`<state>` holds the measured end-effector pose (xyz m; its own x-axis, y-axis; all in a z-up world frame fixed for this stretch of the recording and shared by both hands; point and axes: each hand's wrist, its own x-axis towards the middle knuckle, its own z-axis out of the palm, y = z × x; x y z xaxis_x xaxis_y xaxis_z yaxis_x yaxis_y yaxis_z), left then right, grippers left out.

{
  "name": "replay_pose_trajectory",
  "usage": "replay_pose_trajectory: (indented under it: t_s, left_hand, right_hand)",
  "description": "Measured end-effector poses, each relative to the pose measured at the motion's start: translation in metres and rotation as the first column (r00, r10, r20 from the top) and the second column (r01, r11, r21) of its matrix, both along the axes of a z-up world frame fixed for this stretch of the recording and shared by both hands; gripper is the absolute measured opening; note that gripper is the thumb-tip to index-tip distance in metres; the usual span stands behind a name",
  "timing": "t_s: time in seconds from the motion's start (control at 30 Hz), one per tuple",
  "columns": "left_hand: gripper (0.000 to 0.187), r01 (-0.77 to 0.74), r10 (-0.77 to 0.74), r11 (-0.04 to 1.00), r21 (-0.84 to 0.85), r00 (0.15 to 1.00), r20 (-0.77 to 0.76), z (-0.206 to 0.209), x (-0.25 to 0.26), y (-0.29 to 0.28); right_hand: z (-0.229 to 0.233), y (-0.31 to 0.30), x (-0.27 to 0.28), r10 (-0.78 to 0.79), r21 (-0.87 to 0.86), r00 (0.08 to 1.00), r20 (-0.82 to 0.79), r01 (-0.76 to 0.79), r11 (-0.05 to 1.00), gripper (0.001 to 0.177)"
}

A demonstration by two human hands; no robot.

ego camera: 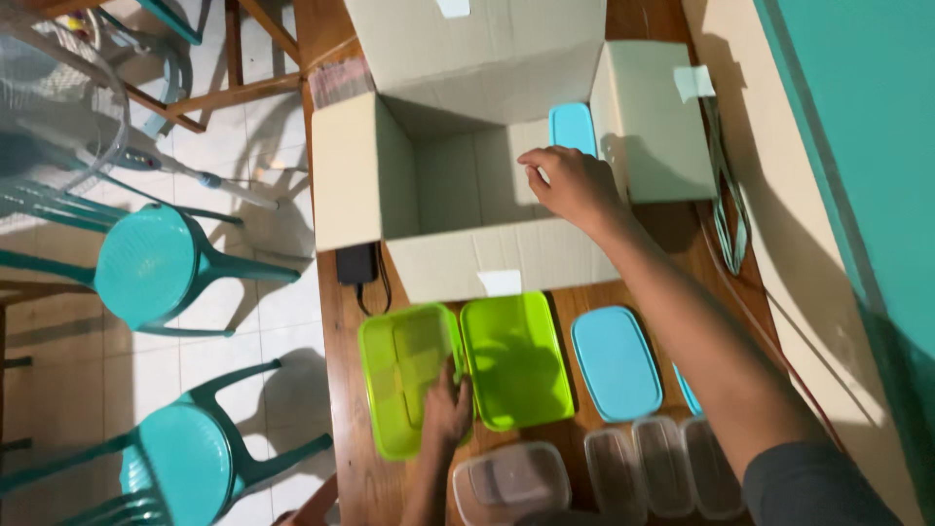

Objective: The person sorts and organizes plastic containers and lids on a wooden table. They repeatedly pick up clear containers and blue lids, match them, and place them into a cardboard box. The person handles multiple containers and lids, aligning lids with corresponding containers before storing them.

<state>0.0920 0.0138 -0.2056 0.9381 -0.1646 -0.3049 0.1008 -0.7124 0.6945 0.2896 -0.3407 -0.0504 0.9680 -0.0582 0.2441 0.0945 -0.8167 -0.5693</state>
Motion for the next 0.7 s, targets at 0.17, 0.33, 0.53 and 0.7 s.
replay_pose_trajectory:
  t_s: [0.17, 0.33, 0.53, 0.7]
  left_hand:
    - [0.059, 0.008, -0.008, 0.996, -0.088, 1.0, 0.001, 0.006, 0.001, -0.001]
    - [0.063, 0.023, -0.06, 0.983, 0.18, 0.978, 0.202, 0.056, -0.004, -0.017]
    - [0.054, 0.09, -0.134, 0.991, 0.101, 0.747, 0.651, 0.103, -0.045, -0.03]
    - [0.043, 0.574, -0.475, 0.816, -0.068, 0.733, 0.487, 0.112, -0.104, -0.03]
  right_hand:
    - [0.017, 0.012, -0.107, -0.002, 0.243, 0.989, 0.151, -0.035, 0.969, 0.017]
    - [0.004, -0.013, -0.207, -0.113, 0.381, 0.993, 0.042, 0.088, 0.921, 0.02]
    - [-0.06, -0.061, -0.323, -0.287, 0.517, 0.95, -0.124, 0.309, 0.798, 0.022]
    - [-0.127, -0.062, -0.384, -0.536, 0.041, 0.803, -0.261, 0.564, 0.825, 0.027]
